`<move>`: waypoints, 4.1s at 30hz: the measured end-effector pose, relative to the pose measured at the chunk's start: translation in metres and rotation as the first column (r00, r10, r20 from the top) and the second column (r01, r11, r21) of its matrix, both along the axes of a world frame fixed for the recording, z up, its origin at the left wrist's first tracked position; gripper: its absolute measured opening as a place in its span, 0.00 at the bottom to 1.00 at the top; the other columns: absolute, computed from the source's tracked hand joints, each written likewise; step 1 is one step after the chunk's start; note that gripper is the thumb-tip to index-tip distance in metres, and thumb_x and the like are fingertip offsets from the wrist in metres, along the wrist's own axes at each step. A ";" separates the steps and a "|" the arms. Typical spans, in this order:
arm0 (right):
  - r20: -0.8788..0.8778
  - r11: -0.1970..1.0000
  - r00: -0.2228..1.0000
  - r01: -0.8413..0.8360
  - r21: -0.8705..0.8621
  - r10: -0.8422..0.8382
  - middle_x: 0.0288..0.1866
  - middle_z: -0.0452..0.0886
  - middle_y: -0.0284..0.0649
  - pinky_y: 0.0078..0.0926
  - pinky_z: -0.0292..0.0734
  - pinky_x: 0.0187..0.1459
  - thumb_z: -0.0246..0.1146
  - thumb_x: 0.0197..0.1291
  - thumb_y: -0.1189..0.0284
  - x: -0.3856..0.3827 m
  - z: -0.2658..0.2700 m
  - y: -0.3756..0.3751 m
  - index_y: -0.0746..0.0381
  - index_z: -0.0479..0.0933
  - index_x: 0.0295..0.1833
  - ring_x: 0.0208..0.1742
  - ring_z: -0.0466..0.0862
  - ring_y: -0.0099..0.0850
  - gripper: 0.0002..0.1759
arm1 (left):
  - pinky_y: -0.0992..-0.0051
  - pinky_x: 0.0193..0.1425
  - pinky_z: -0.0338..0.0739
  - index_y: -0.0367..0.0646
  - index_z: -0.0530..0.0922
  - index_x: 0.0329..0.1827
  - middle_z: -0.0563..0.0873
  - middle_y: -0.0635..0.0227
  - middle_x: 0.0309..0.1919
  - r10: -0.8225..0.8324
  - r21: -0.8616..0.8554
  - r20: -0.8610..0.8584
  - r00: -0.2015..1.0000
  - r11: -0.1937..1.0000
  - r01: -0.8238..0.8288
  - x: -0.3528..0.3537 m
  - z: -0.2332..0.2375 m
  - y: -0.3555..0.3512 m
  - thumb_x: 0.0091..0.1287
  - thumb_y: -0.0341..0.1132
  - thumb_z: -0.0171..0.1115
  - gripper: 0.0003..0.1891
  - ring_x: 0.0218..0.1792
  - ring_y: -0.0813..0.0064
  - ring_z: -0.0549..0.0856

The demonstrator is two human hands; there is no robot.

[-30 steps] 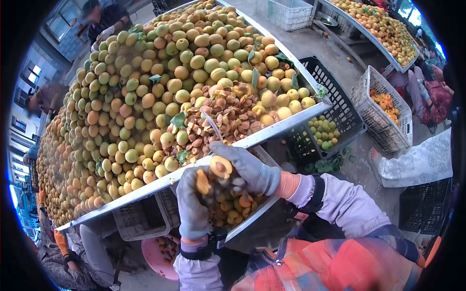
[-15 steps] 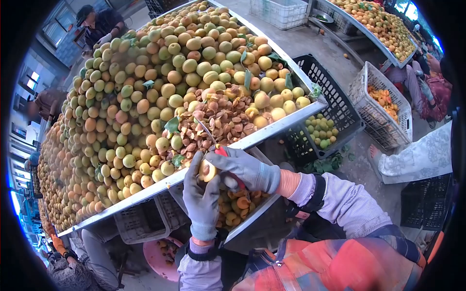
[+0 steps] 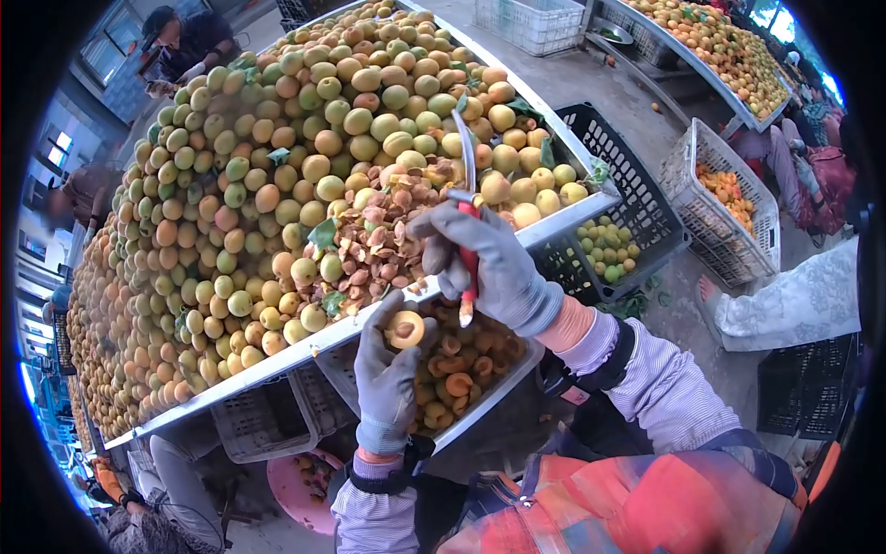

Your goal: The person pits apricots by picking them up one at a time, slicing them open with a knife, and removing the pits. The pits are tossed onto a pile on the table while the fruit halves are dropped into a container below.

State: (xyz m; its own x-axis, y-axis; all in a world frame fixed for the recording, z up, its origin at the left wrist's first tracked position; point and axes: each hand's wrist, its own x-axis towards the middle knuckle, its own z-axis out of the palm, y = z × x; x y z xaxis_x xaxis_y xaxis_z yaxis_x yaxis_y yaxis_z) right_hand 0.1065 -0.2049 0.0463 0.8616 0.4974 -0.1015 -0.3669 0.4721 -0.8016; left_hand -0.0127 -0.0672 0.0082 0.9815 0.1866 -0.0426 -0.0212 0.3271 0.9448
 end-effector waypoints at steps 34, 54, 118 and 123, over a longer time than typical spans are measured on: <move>-0.346 0.973 0.935 0.009 0.232 0.074 0.05 0.54 0.26 0.16 0.50 0.09 0.53 0.65 0.59 -0.007 -0.039 0.010 0.61 0.71 0.24 0.05 0.53 0.17 0.20 | 0.77 0.56 0.73 0.31 0.67 0.61 0.79 0.65 0.50 -0.143 0.095 -0.202 0.969 0.982 0.165 -0.003 -0.008 -0.027 0.61 0.21 0.59 0.23 0.49 0.77 0.79; -0.362 0.983 0.926 0.157 0.100 -0.111 0.07 0.56 0.27 0.17 0.50 0.10 0.56 0.63 0.54 -0.004 -0.012 0.019 0.60 0.71 0.26 0.05 0.52 0.18 0.21 | 0.78 0.56 0.69 0.30 0.69 0.58 0.77 0.61 0.49 -0.099 0.179 -0.086 0.991 0.977 0.113 -0.005 -0.004 -0.025 0.69 0.29 0.43 0.17 0.51 0.77 0.75; -0.247 0.988 0.966 -0.106 -0.111 0.076 0.14 0.71 0.34 0.16 0.63 0.11 0.60 0.59 0.52 0.009 -0.012 0.008 0.64 0.75 0.31 0.08 0.66 0.19 0.23 | 0.79 0.48 0.75 0.36 0.79 0.48 0.84 0.66 0.39 0.310 0.994 -0.084 0.947 0.097 0.056 0.020 -0.011 0.162 0.62 0.30 0.61 0.12 0.41 0.79 0.81; -0.159 0.958 0.975 -0.188 -0.217 0.155 0.14 0.72 0.36 0.15 0.65 0.10 0.60 0.59 0.51 0.003 -0.013 0.008 0.66 0.76 0.31 0.08 0.69 0.21 0.25 | 0.73 0.48 0.77 0.39 0.78 0.49 0.84 0.60 0.41 0.525 0.904 0.060 0.849 0.332 -0.269 0.024 -0.021 0.192 0.57 0.31 0.64 0.16 0.40 0.70 0.83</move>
State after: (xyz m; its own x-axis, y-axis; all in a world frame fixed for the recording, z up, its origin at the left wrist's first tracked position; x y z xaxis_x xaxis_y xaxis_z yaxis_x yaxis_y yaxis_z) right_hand 0.1092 -0.1965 0.0330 0.7345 0.5857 -0.3426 -0.5416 0.2018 -0.8161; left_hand 0.0115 0.1250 -0.0126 0.7634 0.6109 0.2098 0.3237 -0.6430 0.6941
